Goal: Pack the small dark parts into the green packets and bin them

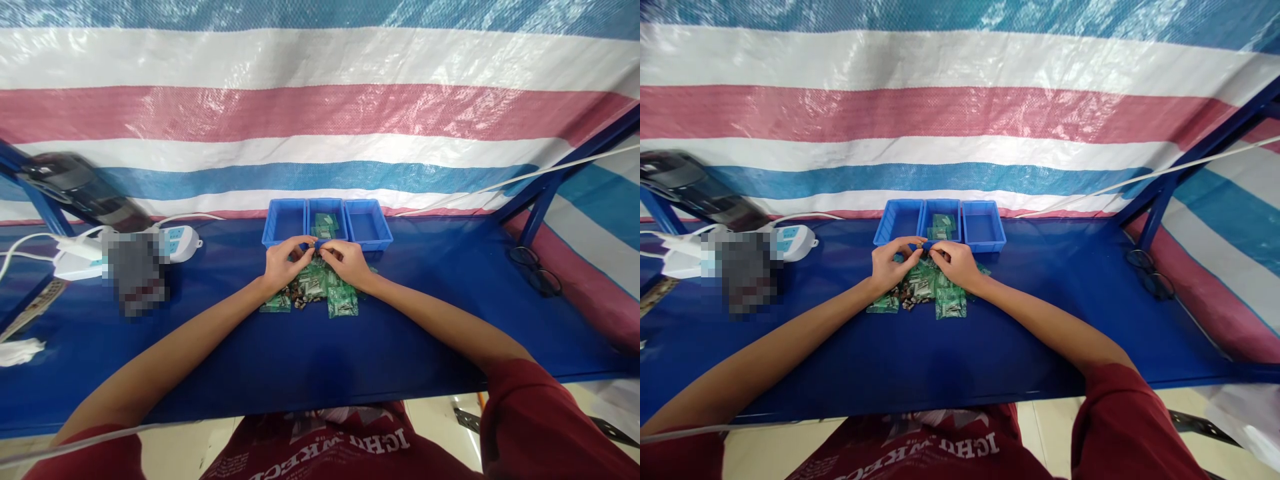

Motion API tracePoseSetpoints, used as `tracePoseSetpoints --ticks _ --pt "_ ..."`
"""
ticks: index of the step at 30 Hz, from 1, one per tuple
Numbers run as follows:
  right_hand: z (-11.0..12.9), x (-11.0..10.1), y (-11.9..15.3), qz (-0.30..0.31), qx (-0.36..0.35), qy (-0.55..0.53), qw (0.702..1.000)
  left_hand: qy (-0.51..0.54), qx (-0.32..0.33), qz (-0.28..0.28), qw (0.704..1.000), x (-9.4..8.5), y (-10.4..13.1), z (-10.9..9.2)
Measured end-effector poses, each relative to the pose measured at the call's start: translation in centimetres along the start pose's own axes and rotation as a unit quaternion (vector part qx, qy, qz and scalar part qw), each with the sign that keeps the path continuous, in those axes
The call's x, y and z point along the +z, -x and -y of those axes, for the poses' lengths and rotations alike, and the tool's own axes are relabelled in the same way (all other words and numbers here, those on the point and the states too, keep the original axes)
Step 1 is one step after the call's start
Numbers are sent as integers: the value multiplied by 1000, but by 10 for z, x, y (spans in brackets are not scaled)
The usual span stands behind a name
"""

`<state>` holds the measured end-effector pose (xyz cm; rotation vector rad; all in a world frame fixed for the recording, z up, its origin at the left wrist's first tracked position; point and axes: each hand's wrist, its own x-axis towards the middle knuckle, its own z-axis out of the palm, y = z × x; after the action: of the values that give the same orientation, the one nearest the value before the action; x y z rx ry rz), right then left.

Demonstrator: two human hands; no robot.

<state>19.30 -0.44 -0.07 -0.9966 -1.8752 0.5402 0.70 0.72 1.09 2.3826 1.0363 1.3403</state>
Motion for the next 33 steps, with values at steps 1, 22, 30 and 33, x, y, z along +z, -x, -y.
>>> tracePoseSetpoints --ticks 1,22,30,33 --pt "0 0 0 -1 0 0 1000 -1 1 -5 1000 0 0 0" --pt "3 -1 0 -12 -4 2 1000 -154 67 36 985 -14 -53 10" --pt "6 -1 0 -9 -1 -1 1000 -137 57 93 984 -8 -60 18" --pt "6 0 -1 -16 -8 -8 1000 -142 36 104 984 -10 -61 20"
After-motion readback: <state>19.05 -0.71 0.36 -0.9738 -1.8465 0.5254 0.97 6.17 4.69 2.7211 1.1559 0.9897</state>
